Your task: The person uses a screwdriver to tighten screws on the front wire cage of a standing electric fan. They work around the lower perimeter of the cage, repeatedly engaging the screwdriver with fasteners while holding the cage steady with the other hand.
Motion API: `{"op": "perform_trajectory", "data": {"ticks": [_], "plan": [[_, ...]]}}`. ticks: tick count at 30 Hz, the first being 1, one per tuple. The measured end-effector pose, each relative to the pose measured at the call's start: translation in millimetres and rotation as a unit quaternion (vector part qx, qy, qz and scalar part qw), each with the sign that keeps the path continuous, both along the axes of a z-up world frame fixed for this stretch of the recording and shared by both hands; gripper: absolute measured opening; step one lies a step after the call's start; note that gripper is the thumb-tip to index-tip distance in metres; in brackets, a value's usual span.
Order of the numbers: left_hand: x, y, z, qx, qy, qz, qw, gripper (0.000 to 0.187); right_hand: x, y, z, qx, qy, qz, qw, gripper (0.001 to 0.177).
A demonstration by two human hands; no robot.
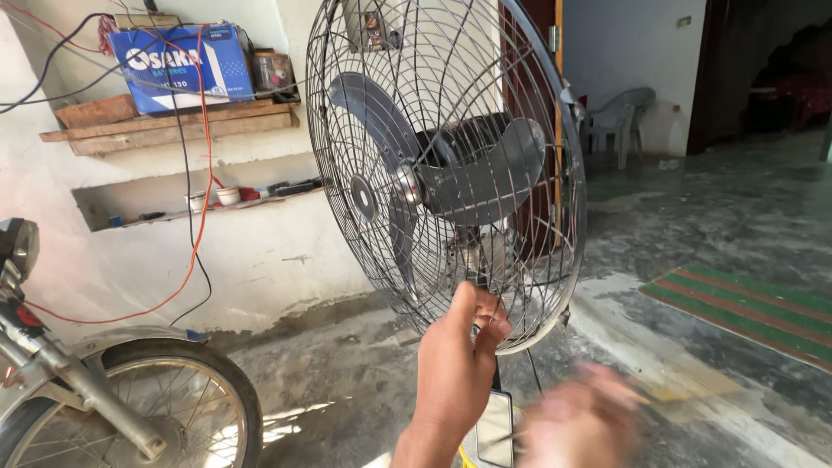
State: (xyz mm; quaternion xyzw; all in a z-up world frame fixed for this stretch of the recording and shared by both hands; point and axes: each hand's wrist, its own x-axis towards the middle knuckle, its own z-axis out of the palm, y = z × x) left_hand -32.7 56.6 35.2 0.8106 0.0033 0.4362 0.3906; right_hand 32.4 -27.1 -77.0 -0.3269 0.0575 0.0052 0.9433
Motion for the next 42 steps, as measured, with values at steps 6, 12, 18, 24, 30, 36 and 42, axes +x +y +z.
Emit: {"op": "perform_trajectory", "data": {"ticks": [6,12,18,24,30,36,42], "plan": [[1,-2,1,0.001,0.017,0.005,1.000,0.016,-6,5,17,-0.037,0.028,0.100,0.994,0.010],[3,1,-6,0.017,-0.002,0.013,1.000,0.018,-11,13,29,-0.017,0.003,0.061,0.998,0.019],[2,2,-4,0.015,-0.008,0.000,1.000,0.018,-16,6,30,0.001,0.007,0.143,0.990,0.009],[-5,0,-2,0.007,-0.036,0.008,0.999,0.017,-5,-6,50,-0.044,-0.038,0.009,0.998,0.022],[-7,-3,-8,0.014,-0.046,0.114,0.992,0.021,3,-16,49,-0.108,-0.125,0.006,0.986,0.037],[-5,-4,-16,0.119,-0.099,0.194,0.969,0.016,12,-24,41,-0.158,-0.185,0.044,0.969,0.033],[-15,12,-26,0.085,-0.093,0.158,0.979,0.011,23,-20,31,-0.199,-0.193,0.028,0.960,0.028]]}}
